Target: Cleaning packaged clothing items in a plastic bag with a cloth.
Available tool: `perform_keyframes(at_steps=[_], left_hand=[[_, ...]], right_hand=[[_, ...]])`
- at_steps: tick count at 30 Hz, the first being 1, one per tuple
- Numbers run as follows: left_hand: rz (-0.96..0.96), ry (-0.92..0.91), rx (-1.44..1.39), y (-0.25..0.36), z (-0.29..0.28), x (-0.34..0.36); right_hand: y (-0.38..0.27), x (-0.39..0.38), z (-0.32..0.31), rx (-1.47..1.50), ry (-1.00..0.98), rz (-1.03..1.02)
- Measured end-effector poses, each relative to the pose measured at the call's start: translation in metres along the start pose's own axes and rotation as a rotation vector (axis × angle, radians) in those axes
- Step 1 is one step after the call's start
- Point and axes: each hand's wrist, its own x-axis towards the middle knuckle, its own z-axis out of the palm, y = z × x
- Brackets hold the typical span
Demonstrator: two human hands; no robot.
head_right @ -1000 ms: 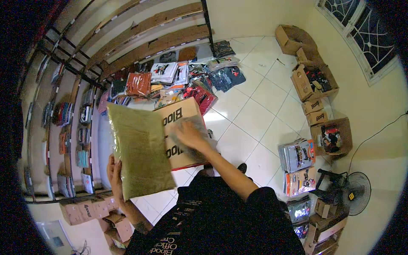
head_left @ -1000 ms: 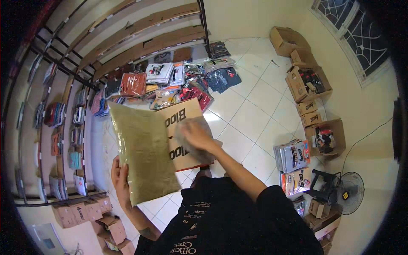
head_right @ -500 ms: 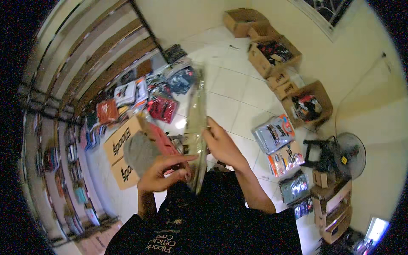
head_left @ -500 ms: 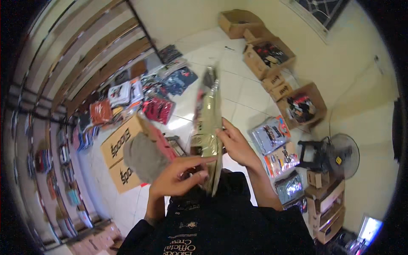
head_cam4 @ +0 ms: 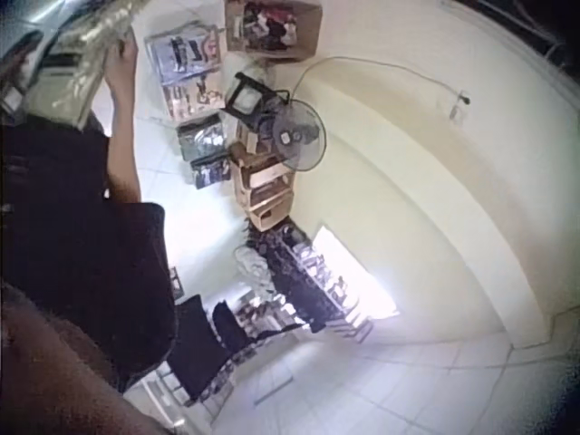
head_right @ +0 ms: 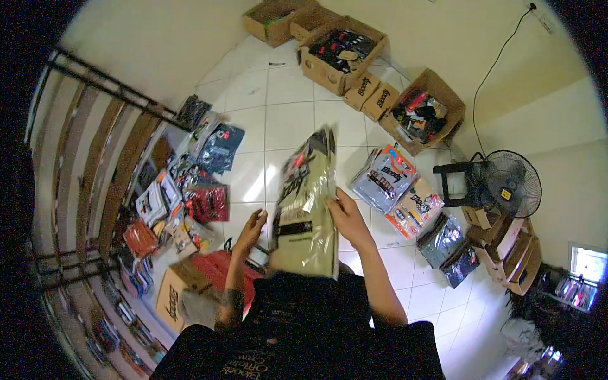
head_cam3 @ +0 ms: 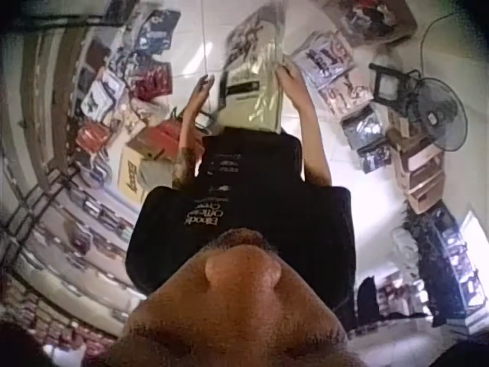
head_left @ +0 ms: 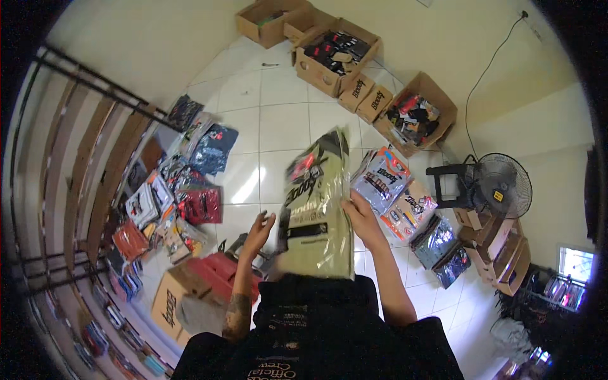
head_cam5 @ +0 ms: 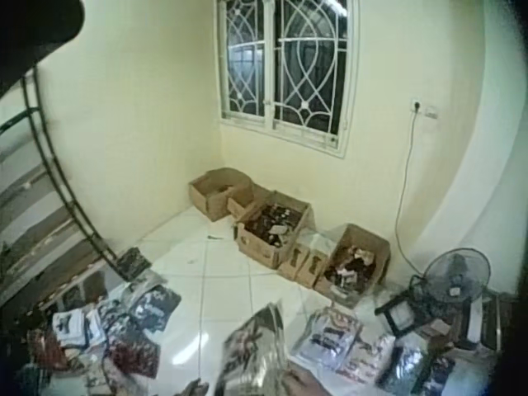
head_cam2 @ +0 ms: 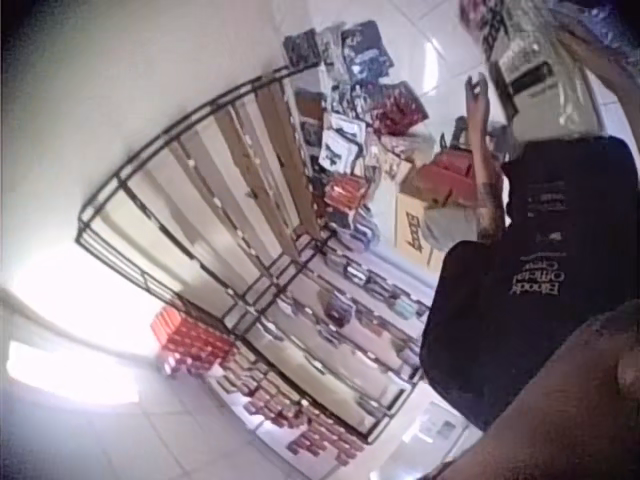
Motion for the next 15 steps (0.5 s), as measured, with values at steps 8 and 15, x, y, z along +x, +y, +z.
perform_keyframes(at_steps=[8,15], left_hand=[[0.033,-0.359,-0.102,0.014,0.007,0.121],[0.059,-0.459,0.640,-0.034,0.122,0.311]], right_hand=[[0.173,0.091,-0.022,-0.172,0.198,0.390],[0.331,0.215,-0.037,-0.272,0.367,0.587]])
